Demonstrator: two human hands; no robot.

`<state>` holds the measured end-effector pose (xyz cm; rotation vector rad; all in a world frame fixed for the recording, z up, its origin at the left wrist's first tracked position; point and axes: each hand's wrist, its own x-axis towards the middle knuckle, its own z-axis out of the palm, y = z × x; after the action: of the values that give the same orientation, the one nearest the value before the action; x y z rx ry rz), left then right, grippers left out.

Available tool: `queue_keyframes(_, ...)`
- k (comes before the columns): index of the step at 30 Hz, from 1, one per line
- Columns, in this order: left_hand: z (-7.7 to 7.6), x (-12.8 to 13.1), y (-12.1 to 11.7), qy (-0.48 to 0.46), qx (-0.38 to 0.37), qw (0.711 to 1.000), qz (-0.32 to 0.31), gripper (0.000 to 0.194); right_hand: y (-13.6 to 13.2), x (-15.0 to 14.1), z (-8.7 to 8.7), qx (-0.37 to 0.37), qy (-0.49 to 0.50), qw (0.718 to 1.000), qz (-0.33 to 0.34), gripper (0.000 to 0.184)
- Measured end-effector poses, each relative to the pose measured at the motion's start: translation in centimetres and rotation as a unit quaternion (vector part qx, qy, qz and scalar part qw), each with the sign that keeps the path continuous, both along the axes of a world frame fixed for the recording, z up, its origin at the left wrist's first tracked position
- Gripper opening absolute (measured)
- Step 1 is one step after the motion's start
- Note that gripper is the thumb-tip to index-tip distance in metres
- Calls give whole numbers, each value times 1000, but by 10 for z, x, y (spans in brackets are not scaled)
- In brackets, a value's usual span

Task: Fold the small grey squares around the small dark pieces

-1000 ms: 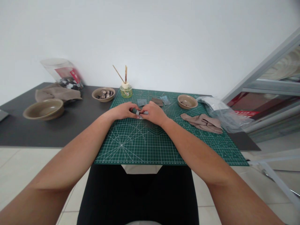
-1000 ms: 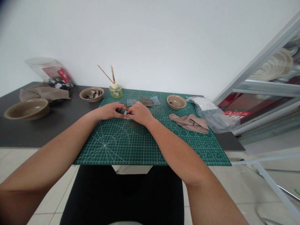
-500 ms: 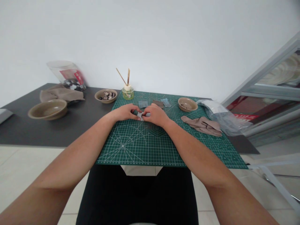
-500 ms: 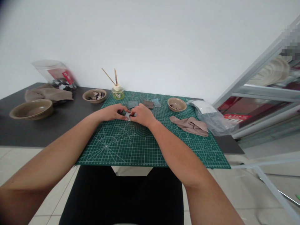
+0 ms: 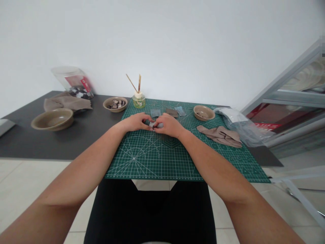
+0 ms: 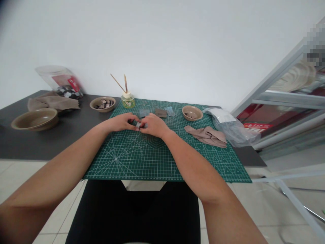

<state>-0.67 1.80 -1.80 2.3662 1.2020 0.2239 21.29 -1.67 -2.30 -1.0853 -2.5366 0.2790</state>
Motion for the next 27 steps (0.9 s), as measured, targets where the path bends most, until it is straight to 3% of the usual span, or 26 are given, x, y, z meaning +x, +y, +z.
queue_keyframes(14, -4, -1, 3, 1, 5, 1000, 10, 56, 2, -3, -5, 6, 7, 1000, 7, 8)
queue_keyframes(22, 0, 0, -1, 2, -5, 1000, 8, 59, 5, 5, -4, 2, -2, 1000, -30, 9)
queue_keyframes(27, 1, 2, -2, 4, -2, 1000, 18, 60, 6, -3, -8, 19, 9, 1000, -17, 10)
